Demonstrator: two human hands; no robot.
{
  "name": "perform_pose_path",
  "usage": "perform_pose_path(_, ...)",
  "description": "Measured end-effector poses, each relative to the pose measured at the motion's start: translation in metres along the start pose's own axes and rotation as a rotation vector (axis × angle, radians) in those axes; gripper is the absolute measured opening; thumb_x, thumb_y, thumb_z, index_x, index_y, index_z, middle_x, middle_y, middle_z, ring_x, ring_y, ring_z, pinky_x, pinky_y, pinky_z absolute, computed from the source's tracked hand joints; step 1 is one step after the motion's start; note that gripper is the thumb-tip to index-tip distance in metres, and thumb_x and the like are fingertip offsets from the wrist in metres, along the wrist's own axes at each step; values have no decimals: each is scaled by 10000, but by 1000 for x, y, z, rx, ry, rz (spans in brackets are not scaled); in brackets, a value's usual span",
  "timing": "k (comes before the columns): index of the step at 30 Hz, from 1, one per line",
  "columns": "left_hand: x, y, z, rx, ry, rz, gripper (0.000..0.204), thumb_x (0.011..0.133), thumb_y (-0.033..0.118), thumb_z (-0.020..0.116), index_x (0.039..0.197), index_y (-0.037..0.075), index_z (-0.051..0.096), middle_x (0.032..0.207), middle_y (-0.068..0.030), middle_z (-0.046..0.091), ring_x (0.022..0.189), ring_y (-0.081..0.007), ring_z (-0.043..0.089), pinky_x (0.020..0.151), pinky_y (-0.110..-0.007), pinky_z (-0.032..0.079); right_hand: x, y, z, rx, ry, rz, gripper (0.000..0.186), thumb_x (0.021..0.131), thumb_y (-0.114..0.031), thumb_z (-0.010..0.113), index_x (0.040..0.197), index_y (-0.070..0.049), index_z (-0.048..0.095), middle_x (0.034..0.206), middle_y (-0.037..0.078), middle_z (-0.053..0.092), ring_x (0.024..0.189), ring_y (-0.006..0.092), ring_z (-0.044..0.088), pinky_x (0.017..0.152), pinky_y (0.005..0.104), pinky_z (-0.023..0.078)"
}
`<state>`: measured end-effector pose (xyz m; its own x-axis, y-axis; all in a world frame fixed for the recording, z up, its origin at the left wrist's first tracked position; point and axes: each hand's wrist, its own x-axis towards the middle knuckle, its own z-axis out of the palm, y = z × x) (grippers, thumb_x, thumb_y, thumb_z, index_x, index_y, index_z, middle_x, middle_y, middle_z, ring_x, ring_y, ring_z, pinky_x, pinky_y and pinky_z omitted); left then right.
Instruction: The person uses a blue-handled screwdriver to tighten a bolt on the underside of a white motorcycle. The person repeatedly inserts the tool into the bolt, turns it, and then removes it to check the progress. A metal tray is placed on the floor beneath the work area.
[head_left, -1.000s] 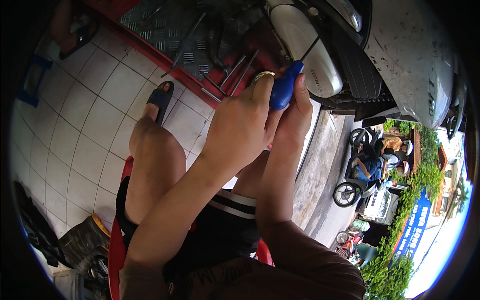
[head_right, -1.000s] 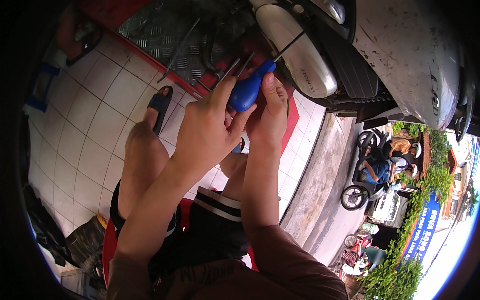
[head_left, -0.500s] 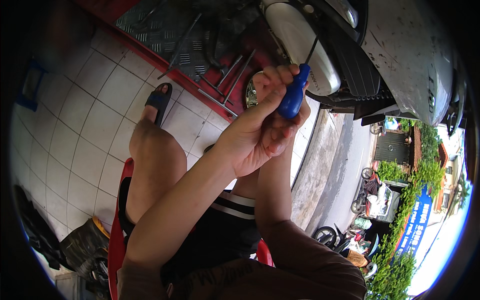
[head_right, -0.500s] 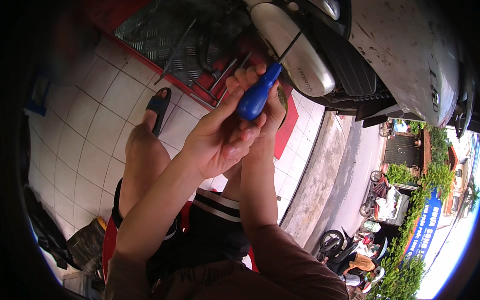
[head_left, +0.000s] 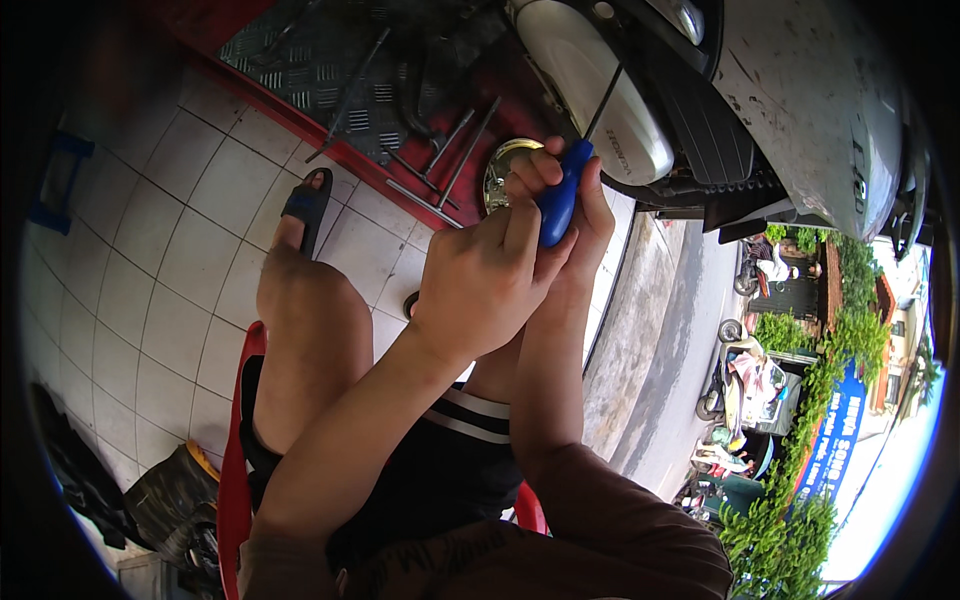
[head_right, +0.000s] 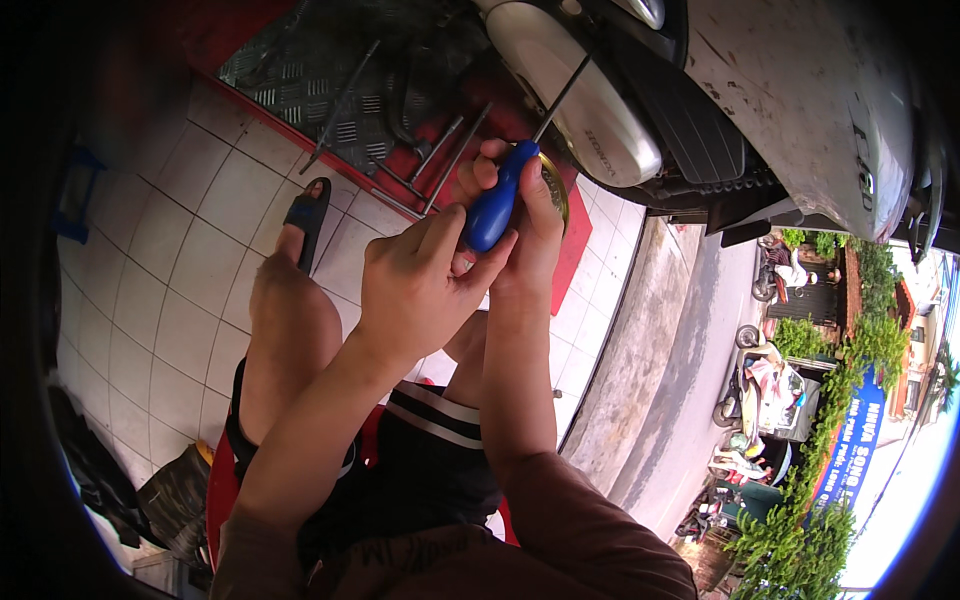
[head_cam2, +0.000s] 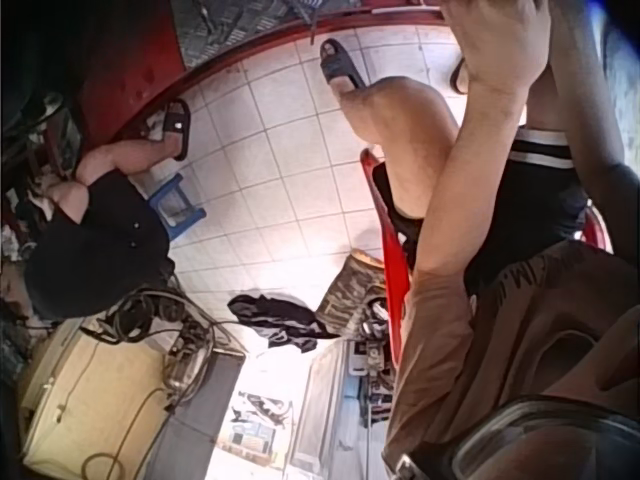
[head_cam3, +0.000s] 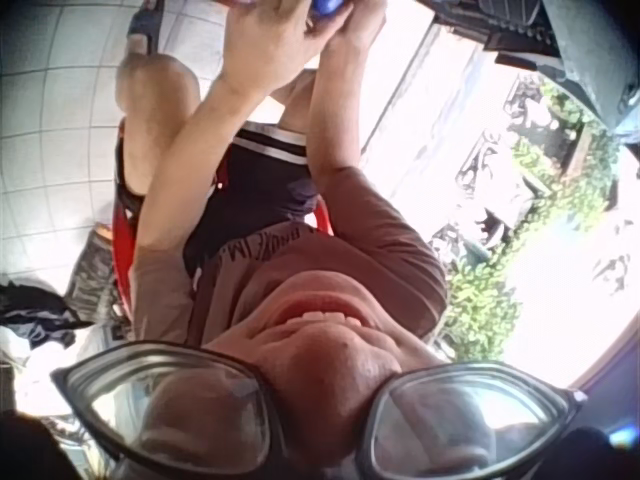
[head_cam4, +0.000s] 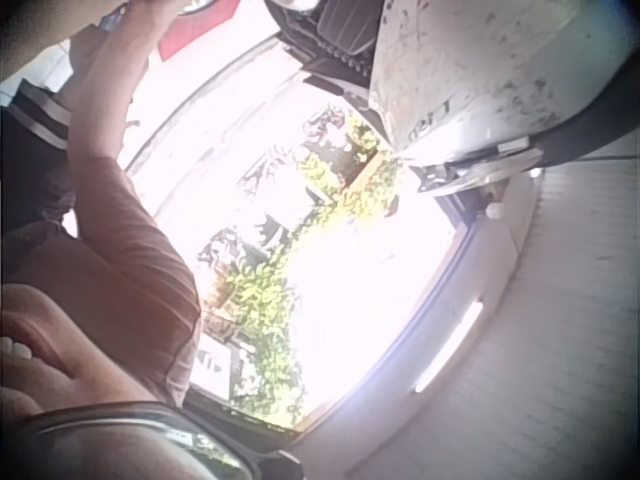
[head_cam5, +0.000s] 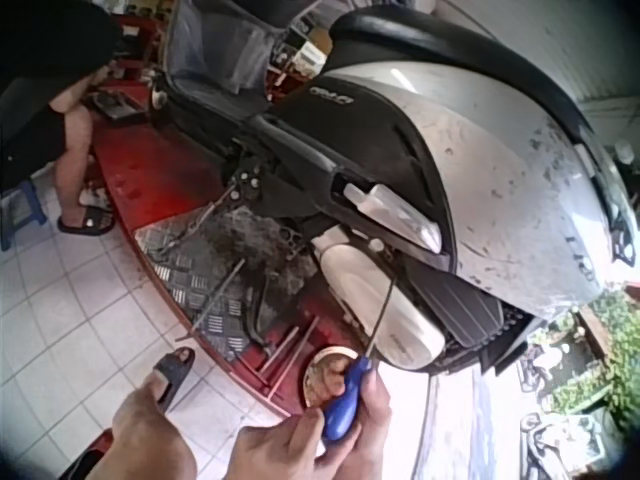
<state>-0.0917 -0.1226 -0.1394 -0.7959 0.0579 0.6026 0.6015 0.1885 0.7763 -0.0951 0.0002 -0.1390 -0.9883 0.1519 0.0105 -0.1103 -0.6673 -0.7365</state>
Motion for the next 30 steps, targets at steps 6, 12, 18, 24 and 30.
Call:
perform_pose_path(6,1,-2,-4,-651,-276,-623,381,909,341,707,864,-21,596,636,-81,634,496,-163,637,417,-264,466,3,10,8,293,-104,28,277,999,-337,547,1101,-80,522,791,-40,520,880,144,473,878,321,377)
perform_pose_path(12,7,0,-13,-2027,-438,-1450,571,1015,518,444,947,-27,602,746,-140,653,455,-177,576,397,-200,408,4,14,20,373,-151,-61,225,1007,-323,541,1104,-123,503,794,-48,547,941,140,514,902,329,364)
perform_pose_path(18,4,4,-7,-1607,-343,-1221,421,969,405,608,887,-8,609,667,-85,615,402,-115,506,346,-202,339,6,6,15,103,-28,-29,393,998,-407,535,1150,-45,520,816,13,567,859,153,483,791,324,401)
perform_pose_path(24,9,8,-8,-831,-248,-679,367,882,293,755,727,3,591,551,-31,579,380,-81,518,371,-225,383,-3,-5,-4,-187,182,-41,508,947,-470,599,1110,10,577,856,79,615,793,181,566,631,274,479)
perform_pose_path(30,2,0,-4,-151,-139,-151,291,828,213,785,849,4,583,634,-107,616,502,-153,628,448,-286,477,-2,-6,2,-26,54,-10,394,977,-387,580,1145,-35,522,912,58,581,824,182,484,728,319,474)
